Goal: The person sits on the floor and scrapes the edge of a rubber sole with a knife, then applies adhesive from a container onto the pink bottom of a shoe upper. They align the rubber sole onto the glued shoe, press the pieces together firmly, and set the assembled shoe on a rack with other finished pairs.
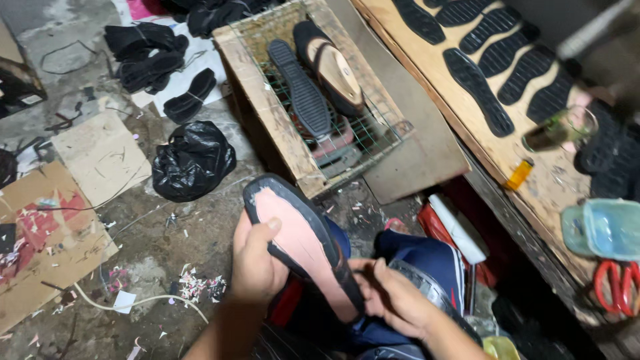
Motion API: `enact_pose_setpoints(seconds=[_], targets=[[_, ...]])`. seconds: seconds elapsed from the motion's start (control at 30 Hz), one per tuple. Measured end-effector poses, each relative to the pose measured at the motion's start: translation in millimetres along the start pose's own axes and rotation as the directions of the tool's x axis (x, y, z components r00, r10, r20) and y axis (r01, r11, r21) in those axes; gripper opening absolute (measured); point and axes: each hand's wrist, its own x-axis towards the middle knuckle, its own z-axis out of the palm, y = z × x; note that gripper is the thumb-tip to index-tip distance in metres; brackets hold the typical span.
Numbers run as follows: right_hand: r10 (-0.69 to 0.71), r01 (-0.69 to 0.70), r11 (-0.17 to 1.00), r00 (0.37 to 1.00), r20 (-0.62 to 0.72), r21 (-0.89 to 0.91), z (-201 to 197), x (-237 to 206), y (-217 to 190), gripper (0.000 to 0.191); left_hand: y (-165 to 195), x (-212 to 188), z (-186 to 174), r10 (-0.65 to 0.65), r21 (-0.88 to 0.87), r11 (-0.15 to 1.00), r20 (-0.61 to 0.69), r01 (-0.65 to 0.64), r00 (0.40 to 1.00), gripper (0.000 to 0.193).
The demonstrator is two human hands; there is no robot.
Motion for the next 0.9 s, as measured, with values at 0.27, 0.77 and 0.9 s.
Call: enact_pose_setpoints(seconds=[0.27, 0.77, 0.9], targets=[[-0.168, 0.085, 0.946, 0.954, 0.248, 0.314, -27, -79, 38, 0.098, -76, -21, 40, -0.262, -0.188, 0.916, 0.388, 0.353, 0.884, 0.073], [-0.692, 0.71, 0.664, 0.702, -0.17, 0.234, -133, -208, 39, 0.099, -192, -81, 32, -0.575, 0.191, 0.812, 0.101, 0.551, 0.812, 0.026], [-0.684, 0.681, 0.673, 0.721, -0.105, 0.289, -132, -198, 37, 0.099, -116, -47, 44, -0.554, -0.028, 0.832, 0.021, 0.554, 0.832, 0.025]])
